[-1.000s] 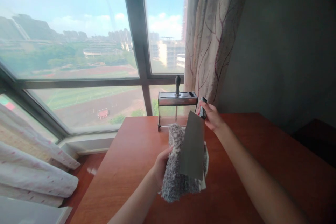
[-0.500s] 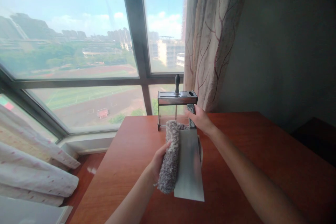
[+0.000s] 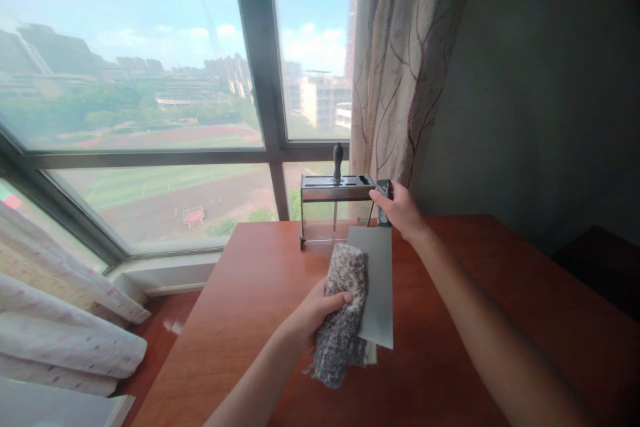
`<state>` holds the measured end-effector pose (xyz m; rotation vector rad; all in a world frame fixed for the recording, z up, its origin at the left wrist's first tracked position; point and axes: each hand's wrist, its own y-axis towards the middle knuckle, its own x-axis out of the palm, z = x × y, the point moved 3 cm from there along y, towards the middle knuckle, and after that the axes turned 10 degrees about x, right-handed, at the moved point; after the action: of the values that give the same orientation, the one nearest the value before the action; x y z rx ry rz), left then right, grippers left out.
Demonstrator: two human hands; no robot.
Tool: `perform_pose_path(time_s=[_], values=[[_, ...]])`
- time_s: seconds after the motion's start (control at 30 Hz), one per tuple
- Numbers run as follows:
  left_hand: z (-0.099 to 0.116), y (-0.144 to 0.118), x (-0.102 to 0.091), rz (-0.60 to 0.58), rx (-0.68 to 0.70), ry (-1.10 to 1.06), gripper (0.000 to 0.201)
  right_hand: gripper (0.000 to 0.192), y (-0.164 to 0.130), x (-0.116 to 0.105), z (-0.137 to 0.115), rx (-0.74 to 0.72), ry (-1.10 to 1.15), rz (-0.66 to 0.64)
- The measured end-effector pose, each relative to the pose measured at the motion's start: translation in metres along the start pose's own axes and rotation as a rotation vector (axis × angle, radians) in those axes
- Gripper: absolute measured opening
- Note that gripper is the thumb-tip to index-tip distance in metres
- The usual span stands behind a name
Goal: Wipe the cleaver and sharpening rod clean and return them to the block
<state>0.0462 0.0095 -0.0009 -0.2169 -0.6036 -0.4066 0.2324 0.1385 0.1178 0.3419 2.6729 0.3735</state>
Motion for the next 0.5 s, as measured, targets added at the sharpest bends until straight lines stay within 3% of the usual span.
perform_pose_path(time_s=[0.23, 0.5], values=[[0.0, 0.0, -0.003, -0.117, -0.044, 0.055, 0.045, 0.027, 0.01, -0.017, 0.017, 0.059, 0.116, 0.056], [0.009, 0.001, -0.007, 0.059, -0.005, -0.025, 0.041, 0.027, 0.001, -0.01, 0.026, 0.095, 0.142, -0.043]])
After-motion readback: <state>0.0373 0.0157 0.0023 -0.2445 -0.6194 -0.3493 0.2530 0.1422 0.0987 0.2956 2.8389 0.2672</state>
